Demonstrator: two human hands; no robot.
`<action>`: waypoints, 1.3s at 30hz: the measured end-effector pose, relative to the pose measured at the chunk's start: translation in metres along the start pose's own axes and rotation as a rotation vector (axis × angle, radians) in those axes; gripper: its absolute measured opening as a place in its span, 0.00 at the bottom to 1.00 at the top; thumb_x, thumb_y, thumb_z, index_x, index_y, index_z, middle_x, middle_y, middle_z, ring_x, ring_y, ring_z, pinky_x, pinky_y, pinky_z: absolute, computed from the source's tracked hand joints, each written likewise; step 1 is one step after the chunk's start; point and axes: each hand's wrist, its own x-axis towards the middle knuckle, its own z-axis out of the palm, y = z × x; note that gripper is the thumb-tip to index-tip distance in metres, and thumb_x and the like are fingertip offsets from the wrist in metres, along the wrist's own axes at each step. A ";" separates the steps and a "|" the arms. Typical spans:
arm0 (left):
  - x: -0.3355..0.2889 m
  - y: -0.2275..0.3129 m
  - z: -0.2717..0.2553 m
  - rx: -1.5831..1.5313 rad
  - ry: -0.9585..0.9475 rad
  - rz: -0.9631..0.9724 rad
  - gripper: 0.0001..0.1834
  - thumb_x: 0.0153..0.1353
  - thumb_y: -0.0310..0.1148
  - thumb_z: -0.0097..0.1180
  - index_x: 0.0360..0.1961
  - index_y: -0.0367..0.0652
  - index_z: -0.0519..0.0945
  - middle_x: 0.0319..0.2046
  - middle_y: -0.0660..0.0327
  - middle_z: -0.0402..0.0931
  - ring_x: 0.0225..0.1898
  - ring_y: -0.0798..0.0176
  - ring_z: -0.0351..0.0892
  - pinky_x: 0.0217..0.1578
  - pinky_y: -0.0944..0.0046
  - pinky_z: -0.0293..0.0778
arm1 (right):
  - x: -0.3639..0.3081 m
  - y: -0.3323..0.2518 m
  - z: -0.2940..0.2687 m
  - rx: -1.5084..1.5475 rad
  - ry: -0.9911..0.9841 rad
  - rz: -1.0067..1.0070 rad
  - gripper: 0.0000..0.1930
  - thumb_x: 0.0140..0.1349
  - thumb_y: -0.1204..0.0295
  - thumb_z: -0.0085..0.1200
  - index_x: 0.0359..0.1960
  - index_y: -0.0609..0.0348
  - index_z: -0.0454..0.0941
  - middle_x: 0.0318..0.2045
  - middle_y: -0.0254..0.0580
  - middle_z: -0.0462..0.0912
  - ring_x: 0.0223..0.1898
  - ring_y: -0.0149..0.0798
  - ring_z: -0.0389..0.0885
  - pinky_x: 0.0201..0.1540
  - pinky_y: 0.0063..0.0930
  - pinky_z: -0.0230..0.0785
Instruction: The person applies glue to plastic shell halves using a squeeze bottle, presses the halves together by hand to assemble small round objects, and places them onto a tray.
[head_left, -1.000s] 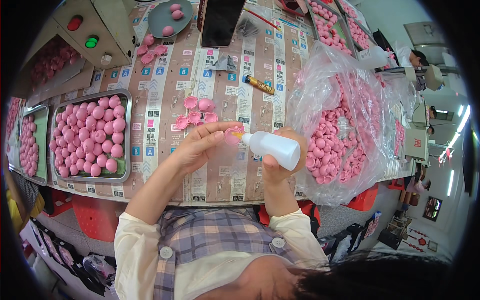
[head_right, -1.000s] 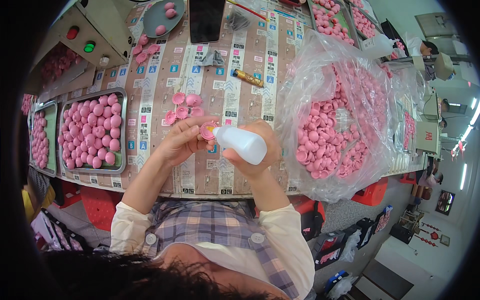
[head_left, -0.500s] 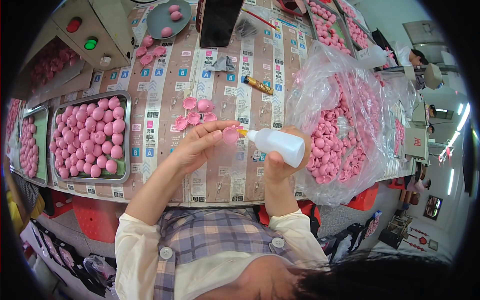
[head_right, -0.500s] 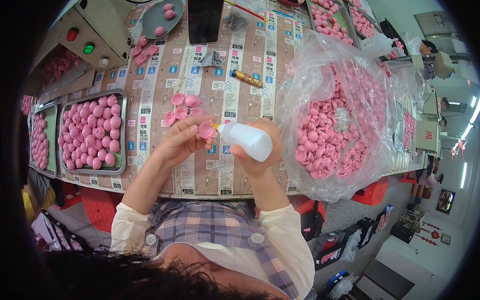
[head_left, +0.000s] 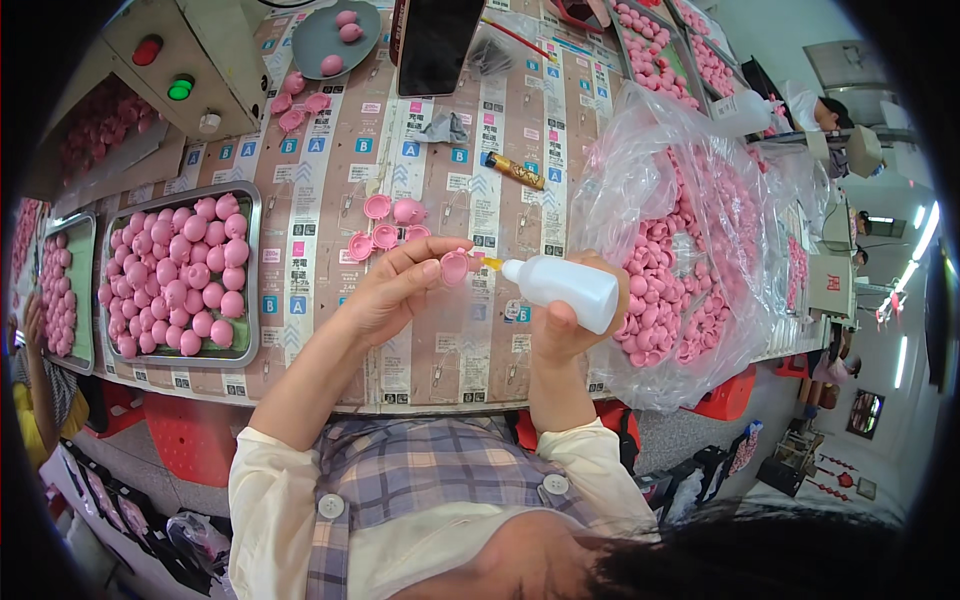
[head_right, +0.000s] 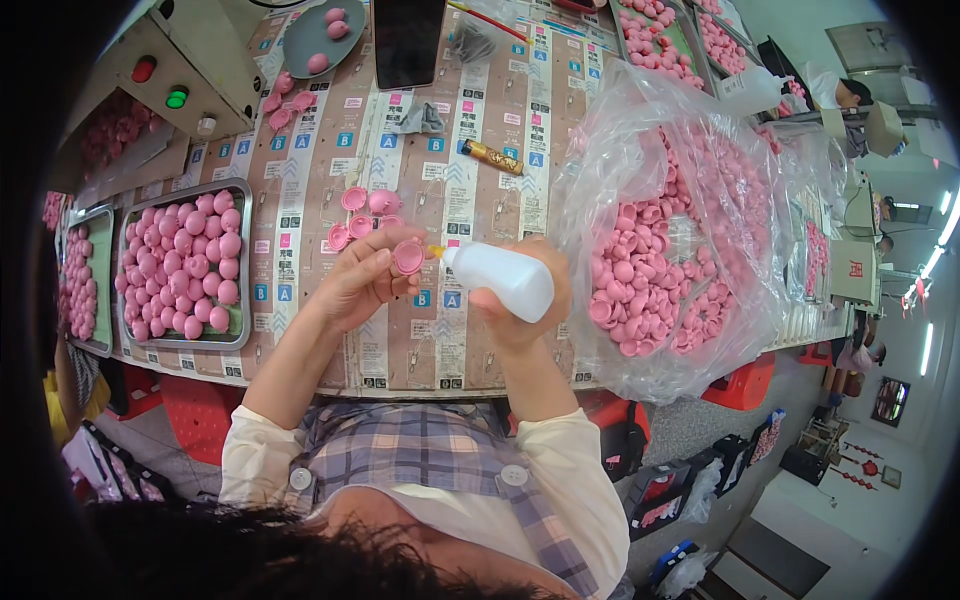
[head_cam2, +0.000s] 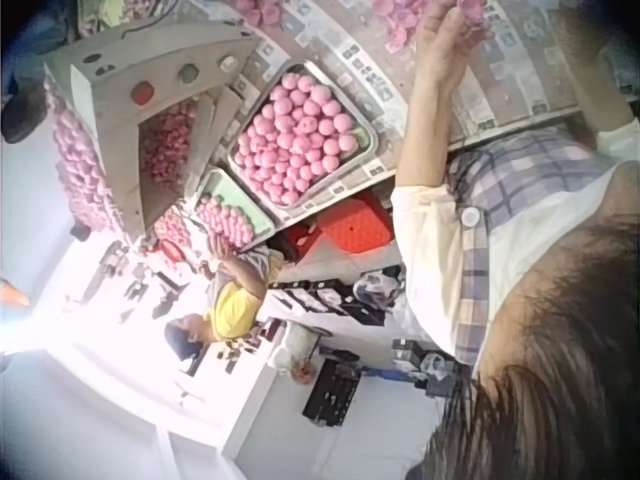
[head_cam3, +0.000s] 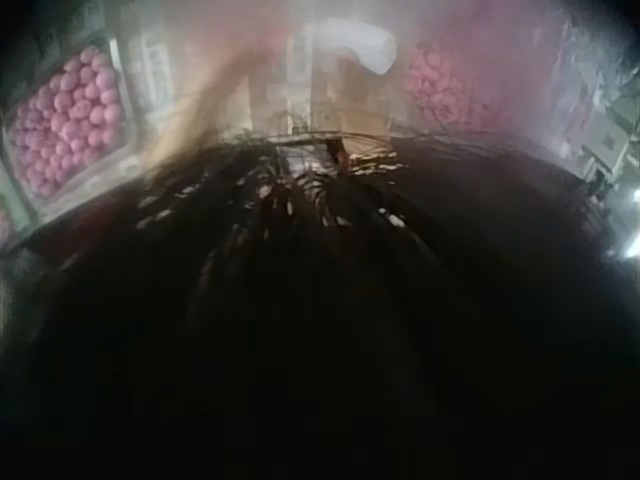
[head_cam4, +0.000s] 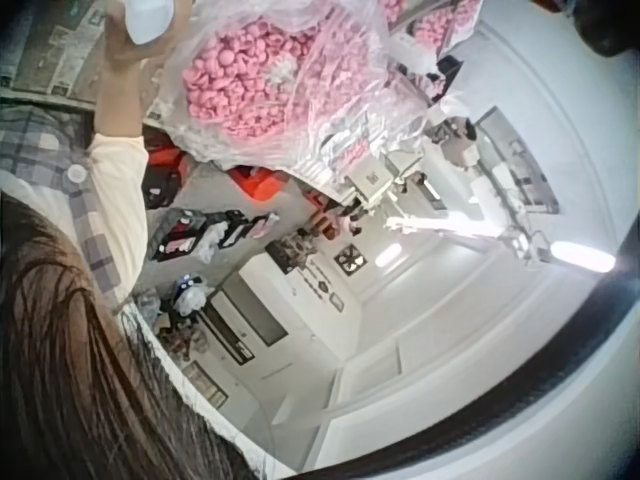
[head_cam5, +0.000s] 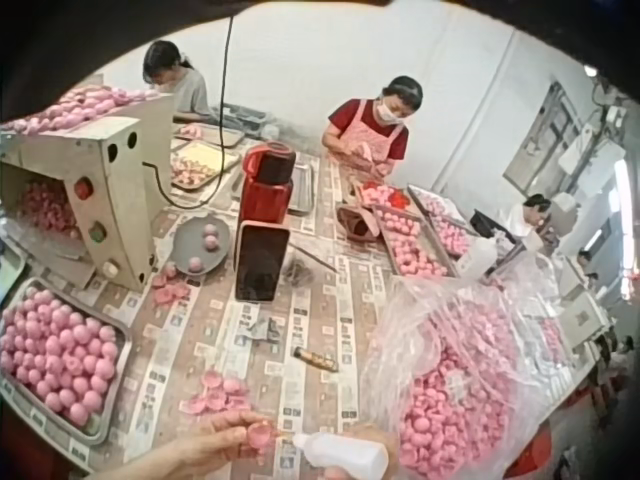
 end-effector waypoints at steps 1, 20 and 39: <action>0.000 0.000 0.000 -0.001 -0.003 -0.001 0.20 0.55 0.36 0.49 0.48 0.39 0.67 0.44 0.61 0.70 0.46 0.70 0.68 0.47 0.69 0.62 | 0.000 0.000 0.001 -0.003 0.000 -0.001 0.25 0.40 0.56 0.64 0.32 0.62 0.69 0.25 0.40 0.73 0.24 0.35 0.71 0.27 0.27 0.63; 0.000 -0.005 -0.005 0.038 0.037 0.006 0.19 0.53 0.32 0.51 0.48 0.41 0.68 0.43 0.66 0.70 0.44 0.74 0.67 0.44 0.72 0.63 | 0.004 -0.004 0.002 -0.154 -0.131 -0.027 0.22 0.40 0.60 0.64 0.31 0.62 0.70 0.23 0.39 0.75 0.20 0.36 0.72 0.24 0.26 0.62; 0.005 -0.003 -0.008 -0.316 -0.041 0.061 0.23 0.58 0.36 0.41 0.53 0.34 0.60 0.47 0.50 0.66 0.48 0.64 0.68 0.47 0.69 0.65 | 0.020 0.012 -0.002 0.150 0.160 0.331 0.22 0.50 0.64 0.55 0.42 0.64 0.64 0.36 0.49 0.74 0.35 0.39 0.73 0.36 0.32 0.65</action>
